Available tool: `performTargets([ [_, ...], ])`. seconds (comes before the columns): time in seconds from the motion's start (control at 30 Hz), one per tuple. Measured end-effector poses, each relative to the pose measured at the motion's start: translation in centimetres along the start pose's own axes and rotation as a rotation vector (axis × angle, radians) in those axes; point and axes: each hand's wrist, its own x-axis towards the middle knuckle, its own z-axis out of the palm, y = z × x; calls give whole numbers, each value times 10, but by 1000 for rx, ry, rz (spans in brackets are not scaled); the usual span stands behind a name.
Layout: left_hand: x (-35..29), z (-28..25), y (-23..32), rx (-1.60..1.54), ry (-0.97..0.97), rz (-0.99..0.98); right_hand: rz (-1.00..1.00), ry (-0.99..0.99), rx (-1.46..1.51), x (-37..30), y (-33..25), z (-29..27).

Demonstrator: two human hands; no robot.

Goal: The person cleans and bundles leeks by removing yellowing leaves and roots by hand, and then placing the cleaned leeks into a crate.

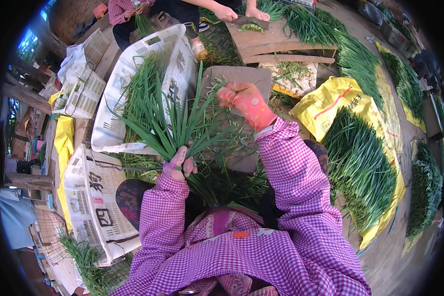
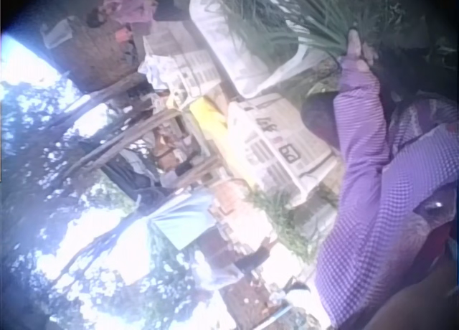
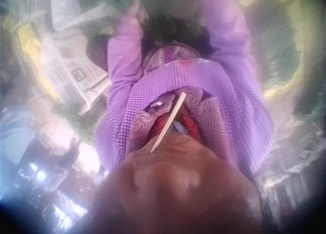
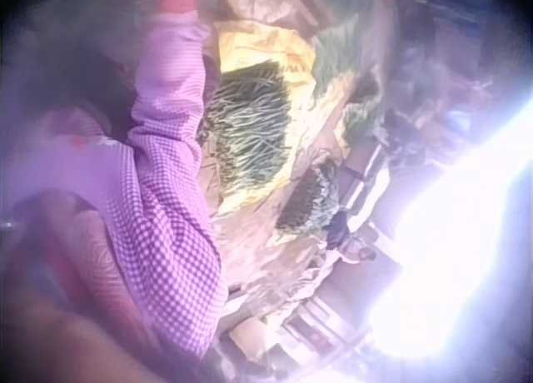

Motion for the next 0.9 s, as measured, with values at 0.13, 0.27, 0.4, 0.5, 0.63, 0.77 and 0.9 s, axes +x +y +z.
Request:
performTargets([
  [0.13, 1, -7, -3, -41, -79, -83, -230, 134, -575, -1, -8, -3],
  [0.27, 4, -6, -9, 37, -106, -140, -249, -17, -473, 3, 5, -2],
  [0.4, 9, -9, -18, 39, -217, -154, -273, -12, -845, 7, 14, -4],
  [0.5, 13, -13, -11, 144, -316, -205, -156, 54, -694, 6, 14, -2],
  [0.63, 5, -1, -3, 187, -231, -179, -46, 122, -253, 6, -3, -8],
  [0.77, 0, 0, -7, 89, -217, -128, -250, 352, -229, 12, -16, -34],
  [0.9, -3, 2, -10, 319, -117, -209, -539, 364, -588, -7, -39, -9],
])
